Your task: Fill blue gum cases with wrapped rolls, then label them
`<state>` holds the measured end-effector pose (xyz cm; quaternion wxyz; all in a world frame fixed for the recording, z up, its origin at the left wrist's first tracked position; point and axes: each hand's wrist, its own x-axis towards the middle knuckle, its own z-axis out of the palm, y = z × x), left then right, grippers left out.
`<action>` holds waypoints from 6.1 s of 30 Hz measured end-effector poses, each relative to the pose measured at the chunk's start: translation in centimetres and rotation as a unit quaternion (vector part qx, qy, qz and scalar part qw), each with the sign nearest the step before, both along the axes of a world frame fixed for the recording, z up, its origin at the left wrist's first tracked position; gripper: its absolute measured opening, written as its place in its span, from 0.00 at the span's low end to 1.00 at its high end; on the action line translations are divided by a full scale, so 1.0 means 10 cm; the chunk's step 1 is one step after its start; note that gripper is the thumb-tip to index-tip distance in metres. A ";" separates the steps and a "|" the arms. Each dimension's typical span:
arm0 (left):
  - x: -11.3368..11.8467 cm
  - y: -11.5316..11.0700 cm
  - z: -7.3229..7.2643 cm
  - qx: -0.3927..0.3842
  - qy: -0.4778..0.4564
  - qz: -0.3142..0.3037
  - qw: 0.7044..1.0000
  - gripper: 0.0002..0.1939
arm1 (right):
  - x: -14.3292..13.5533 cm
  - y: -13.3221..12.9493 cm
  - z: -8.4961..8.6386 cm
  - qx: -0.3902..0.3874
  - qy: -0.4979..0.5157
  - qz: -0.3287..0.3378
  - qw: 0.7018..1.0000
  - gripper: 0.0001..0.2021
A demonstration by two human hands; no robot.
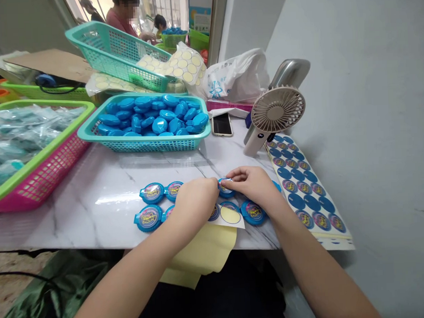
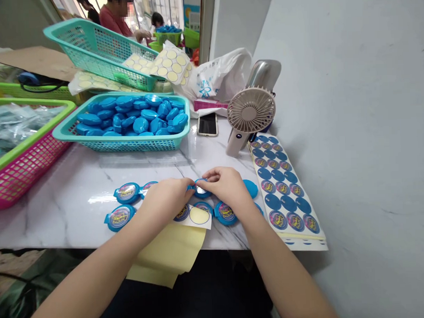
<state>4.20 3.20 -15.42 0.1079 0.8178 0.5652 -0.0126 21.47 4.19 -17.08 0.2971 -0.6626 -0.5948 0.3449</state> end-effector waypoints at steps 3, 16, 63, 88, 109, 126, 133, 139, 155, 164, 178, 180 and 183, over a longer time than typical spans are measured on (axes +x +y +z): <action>0.00 0.01 -0.02 0.001 0.001 0.001 1.000 0.16 | 0.02 0.01 -0.03 0.004 -0.008 0.005 1.000 0.11; -0.01 -0.04 0.10 -0.003 -0.032 -0.001 0.999 0.14 | -0.11 -0.22 0.23 0.109 -0.109 0.016 0.988 0.14; 0.42 -0.28 0.30 -0.044 -0.152 -0.085 0.984 0.23 | 0.28 -1.37 0.19 0.367 -0.186 0.133 0.902 0.15; 0.34 -0.39 0.38 -0.032 -0.156 -0.085 0.984 0.21 | 0.22 -1.39 0.19 0.404 -0.150 0.111 0.895 0.11; 0.48 -0.08 0.22 -0.047 -0.100 -0.046 0.993 0.20 | 0.56 -0.94 0.25 0.211 0.059 -0.063 0.974 0.06; 0.62 0.00 0.07 -0.060 -0.039 -0.018 0.997 0.15 | 0.57 -0.22 -0.05 0.028 0.060 -0.093 0.993 0.12; 0.61 0.01 0.05 -0.060 -0.037 -0.017 0.997 0.12 | 0.56 -0.20 -0.07 0.032 0.030 -0.092 0.995 0.11; 0.61 -0.01 0.04 -0.066 -0.049 -0.009 0.997 0.13 | 0.54 -0.18 -0.12 0.059 -0.024 -0.085 0.994 0.13; 0.15 -0.21 0.38 -0.173 -0.356 0.013 0.918 0.30 | -0.24 -1.12 0.37 0.313 -0.111 0.108 0.937 0.07; -0.40 -0.54 0.27 -0.308 -0.519 0.043 0.796 0.30 | -0.20 -1.10 0.40 0.350 -0.073 0.158 0.920 0.09; -0.62 -0.94 0.17 -0.151 -0.539 -0.044 0.828 0.28 | -0.40 -1.20 0.55 0.285 0.017 0.170 0.943 0.08; -0.65 -0.99 0.11 -0.148 -0.562 -0.023 0.814 0.29 | -0.43 -1.21 0.57 0.288 0.018 0.178 0.941 0.08; -0.74 -1.05 -0.02 -0.183 -0.602 -0.018 0.777 0.41 | -0.42 -1.21 0.60 0.298 0.010 0.181 0.937 0.08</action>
